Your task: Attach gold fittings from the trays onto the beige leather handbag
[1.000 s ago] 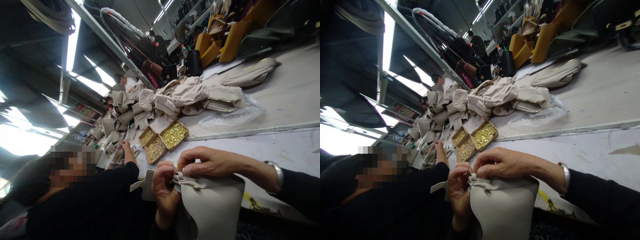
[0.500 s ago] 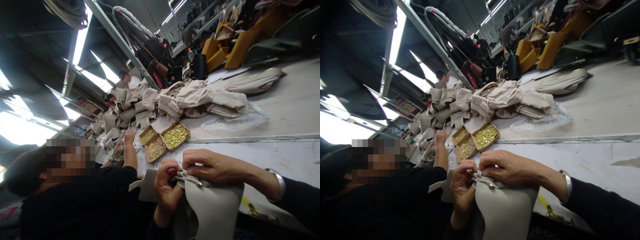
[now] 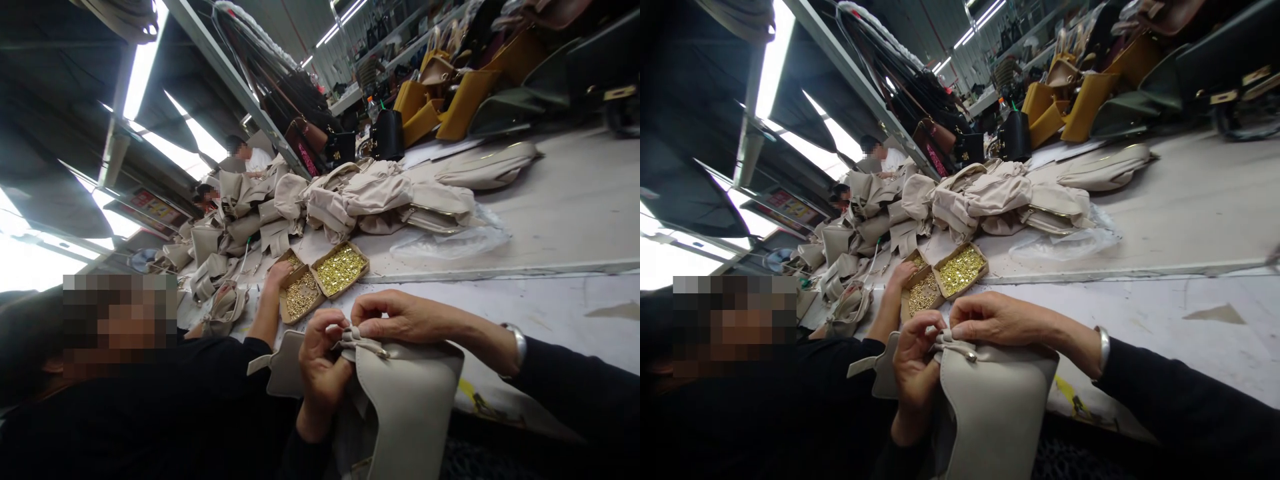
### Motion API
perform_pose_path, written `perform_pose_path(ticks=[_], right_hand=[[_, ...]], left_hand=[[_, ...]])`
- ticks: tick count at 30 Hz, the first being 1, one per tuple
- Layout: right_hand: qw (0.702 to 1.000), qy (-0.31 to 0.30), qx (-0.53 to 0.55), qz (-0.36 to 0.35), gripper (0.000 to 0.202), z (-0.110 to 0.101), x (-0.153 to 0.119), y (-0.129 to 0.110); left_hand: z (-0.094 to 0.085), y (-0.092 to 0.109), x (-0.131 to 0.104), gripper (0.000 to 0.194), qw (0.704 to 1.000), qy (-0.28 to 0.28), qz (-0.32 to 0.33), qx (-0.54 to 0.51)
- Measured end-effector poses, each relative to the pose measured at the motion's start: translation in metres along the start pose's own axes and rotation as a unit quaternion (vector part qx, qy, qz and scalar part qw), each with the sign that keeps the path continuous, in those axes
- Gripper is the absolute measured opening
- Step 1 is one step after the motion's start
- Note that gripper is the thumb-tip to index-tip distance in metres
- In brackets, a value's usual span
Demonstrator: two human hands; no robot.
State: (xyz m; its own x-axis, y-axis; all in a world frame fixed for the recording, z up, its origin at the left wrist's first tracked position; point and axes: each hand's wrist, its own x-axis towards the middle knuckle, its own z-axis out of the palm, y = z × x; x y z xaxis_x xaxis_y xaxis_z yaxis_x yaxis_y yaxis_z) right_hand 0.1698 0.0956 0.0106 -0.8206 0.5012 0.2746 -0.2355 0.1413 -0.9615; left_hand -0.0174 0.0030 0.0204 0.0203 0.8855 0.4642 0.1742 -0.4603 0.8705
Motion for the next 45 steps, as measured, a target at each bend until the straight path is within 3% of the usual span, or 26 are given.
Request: perform_pose_path(ticks=[4,9,15,21,26,32,37,45], right_hand=[[0.997,-0.005,0.083,-0.001,0.026,-0.005,0.0,0.007],[0.997,0.011,0.079,-0.005,0.022,-0.004,0.0,0.009],[0.996,0.019,-0.05,-0.069,0.01,-0.004,-0.001,0.001],[0.986,0.019,-0.128,-0.105,0.011,-0.002,-0.001,-0.004],[0.978,0.027,-0.176,-0.106,0.008,-0.001,-0.004,-0.009],[0.972,0.02,-0.213,-0.098,0.011,0.0,-0.005,-0.012],[0.976,0.006,-0.204,-0.079,0.019,0.001,-0.003,-0.01],[0.983,-0.005,-0.176,-0.056,0.022,-0.001,-0.002,-0.005]], left_hand=[[-0.002,-0.003,0.0,0.035,1.0,0.003,-0.015,-0.001],[-0.004,-0.006,0.0,0.033,1.0,0.011,-0.024,0.01],[-0.002,-0.005,0.0,0.033,1.0,0.008,-0.019,0.012],[-0.003,-0.004,0.0,0.035,1.0,0.001,-0.029,0.009],[-0.002,-0.004,0.0,0.036,0.999,0.003,-0.034,0.008],[0.005,0.002,0.0,0.029,0.997,0.043,-0.063,0.012],[0.004,-0.001,-0.001,0.035,0.997,0.015,-0.069,0.006],[0.009,0.003,0.002,0.035,0.994,0.021,-0.107,0.026]])
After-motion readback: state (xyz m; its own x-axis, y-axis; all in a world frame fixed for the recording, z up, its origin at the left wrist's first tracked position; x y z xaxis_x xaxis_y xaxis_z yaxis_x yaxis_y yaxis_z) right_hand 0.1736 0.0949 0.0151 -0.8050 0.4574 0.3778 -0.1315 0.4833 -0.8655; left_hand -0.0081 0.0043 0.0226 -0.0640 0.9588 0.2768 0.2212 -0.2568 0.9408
